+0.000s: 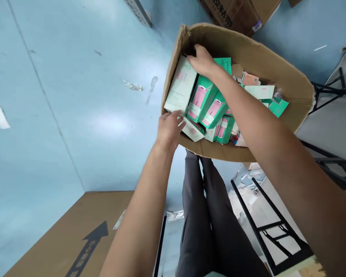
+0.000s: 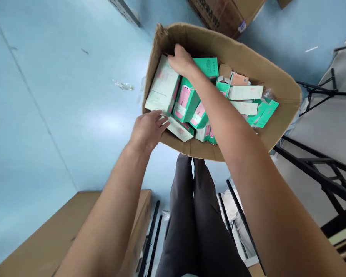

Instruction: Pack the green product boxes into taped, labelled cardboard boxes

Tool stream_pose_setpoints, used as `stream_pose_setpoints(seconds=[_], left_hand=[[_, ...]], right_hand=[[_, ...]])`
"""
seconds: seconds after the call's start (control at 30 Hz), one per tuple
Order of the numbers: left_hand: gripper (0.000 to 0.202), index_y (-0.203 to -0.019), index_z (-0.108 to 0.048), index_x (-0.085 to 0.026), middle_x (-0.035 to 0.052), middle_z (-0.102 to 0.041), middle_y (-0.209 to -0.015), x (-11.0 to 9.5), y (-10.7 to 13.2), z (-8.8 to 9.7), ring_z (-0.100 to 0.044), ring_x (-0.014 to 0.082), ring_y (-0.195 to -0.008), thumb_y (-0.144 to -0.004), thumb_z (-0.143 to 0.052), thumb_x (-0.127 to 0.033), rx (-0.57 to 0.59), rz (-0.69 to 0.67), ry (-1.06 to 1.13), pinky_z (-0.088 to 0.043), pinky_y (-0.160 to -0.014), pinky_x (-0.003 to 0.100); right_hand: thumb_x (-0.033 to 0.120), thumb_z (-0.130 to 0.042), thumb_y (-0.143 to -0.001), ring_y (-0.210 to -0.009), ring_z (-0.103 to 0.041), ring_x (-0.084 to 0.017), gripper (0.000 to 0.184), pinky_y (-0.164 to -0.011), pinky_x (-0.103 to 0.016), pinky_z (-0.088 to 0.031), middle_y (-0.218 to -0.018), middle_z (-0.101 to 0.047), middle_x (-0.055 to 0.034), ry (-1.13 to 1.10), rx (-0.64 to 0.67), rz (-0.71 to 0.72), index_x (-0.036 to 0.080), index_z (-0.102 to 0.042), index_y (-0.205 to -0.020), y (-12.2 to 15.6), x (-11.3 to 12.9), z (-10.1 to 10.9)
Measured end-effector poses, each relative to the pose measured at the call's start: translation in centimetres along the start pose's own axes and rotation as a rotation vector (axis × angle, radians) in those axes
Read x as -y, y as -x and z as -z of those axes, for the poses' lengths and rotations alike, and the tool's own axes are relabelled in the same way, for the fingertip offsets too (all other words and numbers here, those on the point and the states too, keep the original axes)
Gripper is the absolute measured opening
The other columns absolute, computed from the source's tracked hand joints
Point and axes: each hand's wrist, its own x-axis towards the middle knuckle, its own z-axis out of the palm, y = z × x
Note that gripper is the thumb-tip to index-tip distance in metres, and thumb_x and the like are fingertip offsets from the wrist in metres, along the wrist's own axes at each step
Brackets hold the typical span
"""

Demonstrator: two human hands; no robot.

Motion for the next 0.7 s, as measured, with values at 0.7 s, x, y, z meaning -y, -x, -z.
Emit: stream_pose_setpoints(seconds=[0.7], left_hand=[[0.013,-0.102,-0.073,-0.020,0.0082,-0.079,-0.094,-1.8,29.5,0.8,-0.078,0.0215,-0.084,-0.098,-0.061,-0.023,-0.090,0.484,0.305,-0.067,-0.078,0.032]], right_hand=[[0.045,-0.070,-0.108,-0.136,-0.073,-0.030,0.022,-0.125,-0.052,-0.056,-0.137,-0.081,-0.0124,-0.397,-0.443,-0.113,0.028,-0.077,-0.120,42.7,19.9,15.6]])
